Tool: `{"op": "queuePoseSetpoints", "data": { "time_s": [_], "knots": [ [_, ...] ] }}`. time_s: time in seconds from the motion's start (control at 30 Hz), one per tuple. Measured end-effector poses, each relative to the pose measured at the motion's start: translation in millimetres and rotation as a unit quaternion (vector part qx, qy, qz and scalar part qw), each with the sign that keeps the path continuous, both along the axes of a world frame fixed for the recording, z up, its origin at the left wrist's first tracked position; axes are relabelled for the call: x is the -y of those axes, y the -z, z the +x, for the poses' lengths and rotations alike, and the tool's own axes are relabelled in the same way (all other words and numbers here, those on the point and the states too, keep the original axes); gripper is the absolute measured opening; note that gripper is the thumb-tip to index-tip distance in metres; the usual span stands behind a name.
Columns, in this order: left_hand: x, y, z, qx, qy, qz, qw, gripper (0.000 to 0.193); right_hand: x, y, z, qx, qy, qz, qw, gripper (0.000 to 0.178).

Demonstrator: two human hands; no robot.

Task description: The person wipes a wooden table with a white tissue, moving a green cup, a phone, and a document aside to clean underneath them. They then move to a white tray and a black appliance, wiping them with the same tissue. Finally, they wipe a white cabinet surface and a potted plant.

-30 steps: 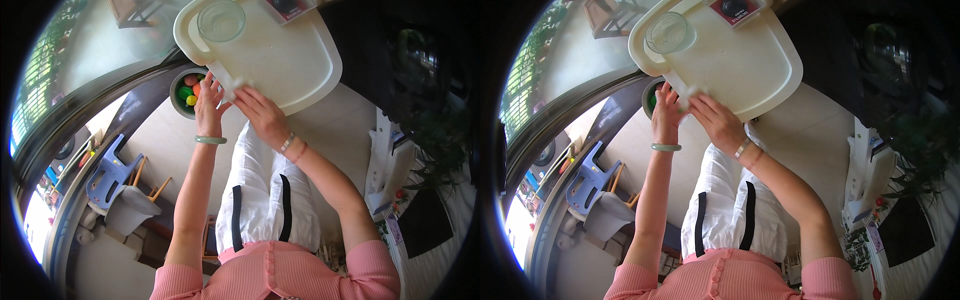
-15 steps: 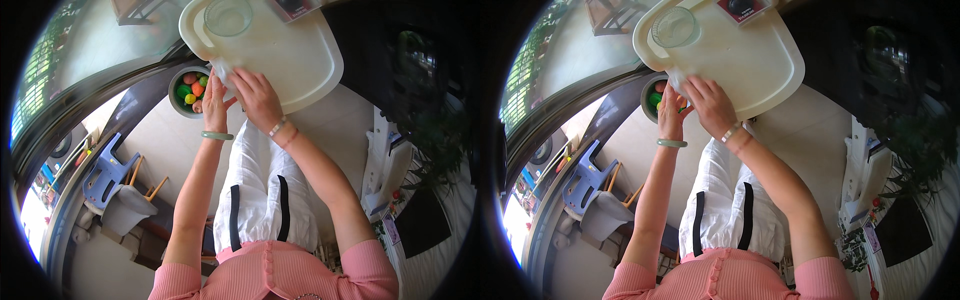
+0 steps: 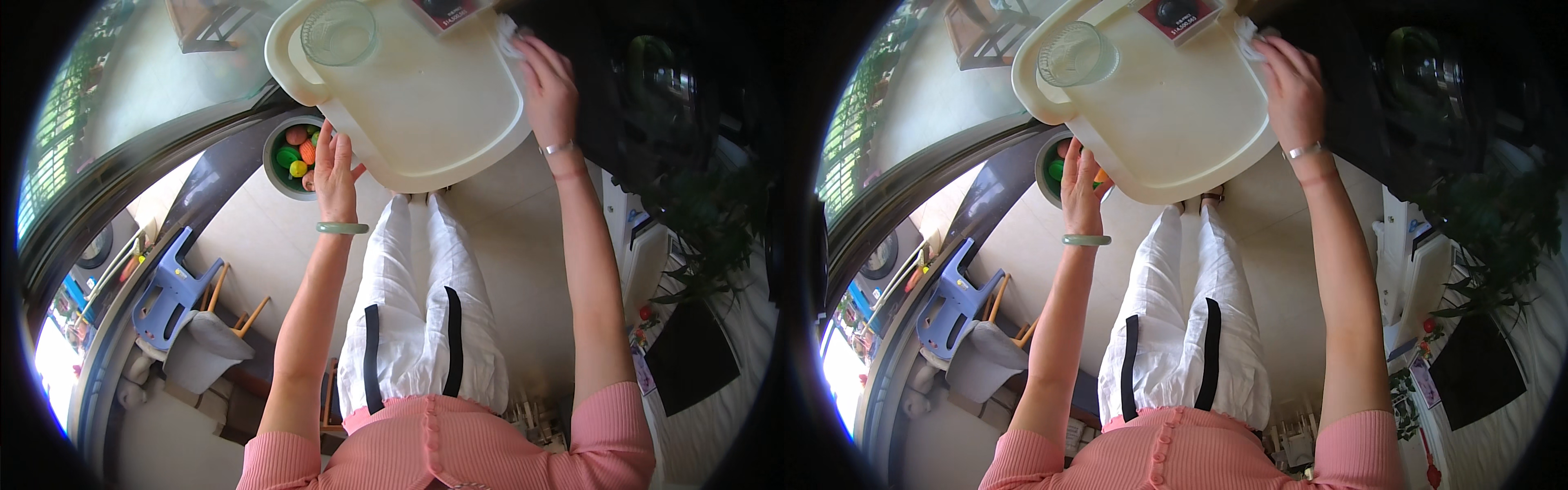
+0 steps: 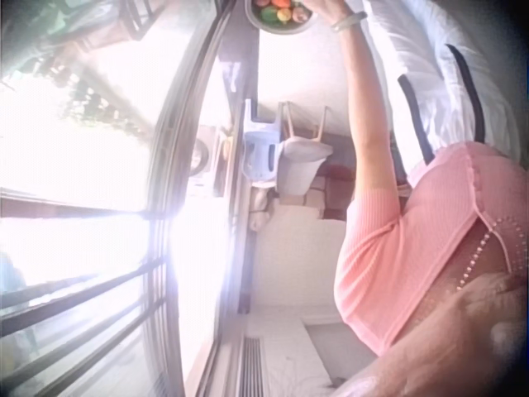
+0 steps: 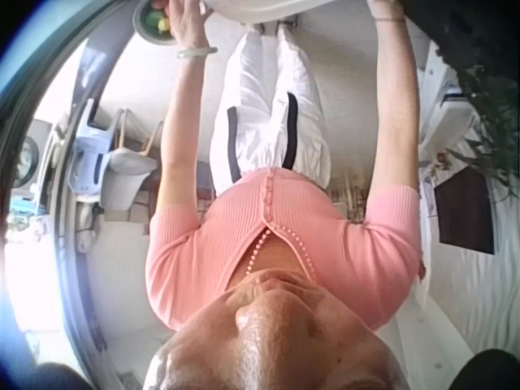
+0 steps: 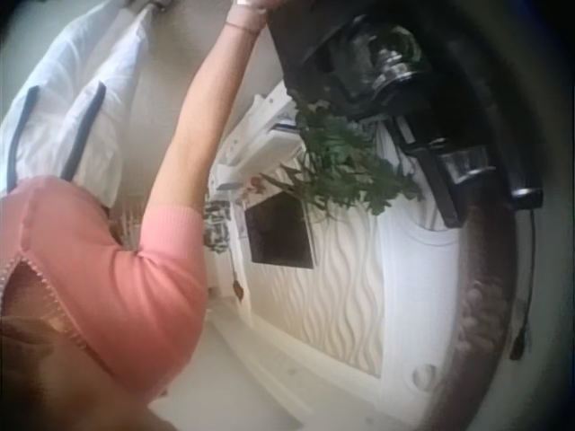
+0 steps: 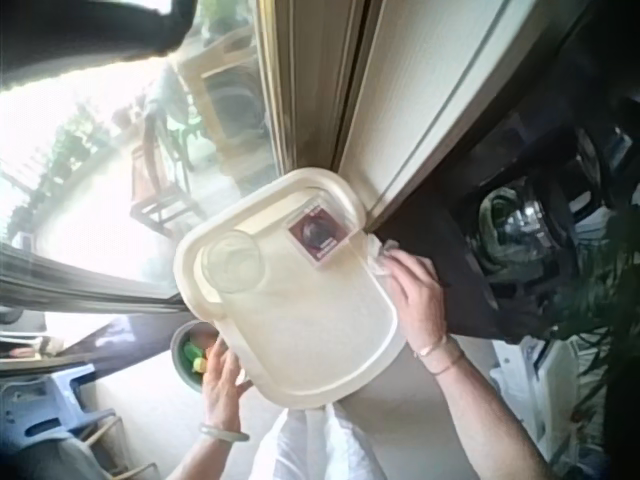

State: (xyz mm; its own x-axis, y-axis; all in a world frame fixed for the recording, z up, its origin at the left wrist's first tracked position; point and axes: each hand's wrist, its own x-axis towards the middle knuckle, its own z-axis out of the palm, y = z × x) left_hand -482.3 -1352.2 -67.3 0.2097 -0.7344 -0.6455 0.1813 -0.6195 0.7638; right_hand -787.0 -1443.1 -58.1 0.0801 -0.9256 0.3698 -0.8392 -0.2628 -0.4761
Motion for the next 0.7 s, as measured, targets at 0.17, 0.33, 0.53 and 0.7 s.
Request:
{"op": "queuePoseSetpoints", "data": {
  "time_s": [0.17,0.33,0.53,0.7],
  "knots": [
    [-1.5,5.7,8.3,-0.004,-0.006,-0.003,1.000,0.064,-21.2,19.1,21.2,-0.079,-0.025,0.009,0.997,0.028],
    [-1.7,-1.1,3.8,-0.004,-0.009,-0.007,1.000,0.059,-84.3,16.1,80.2,0.038,-0.003,0.078,0.996,0.027],
    [-4.1,-1.1,14.0,-0.059,-0.016,-0.017,0.998,0.057,-132.8,-55.8,119.8,0.293,-0.112,0.482,0.818,0.012],
    [-25.4,-4.8,6.8,-0.049,-0.002,0.020,0.999,0.054,-191.8,-35.3,88.5,0.319,-0.141,0.455,0.819,0.010]
  ]
}}
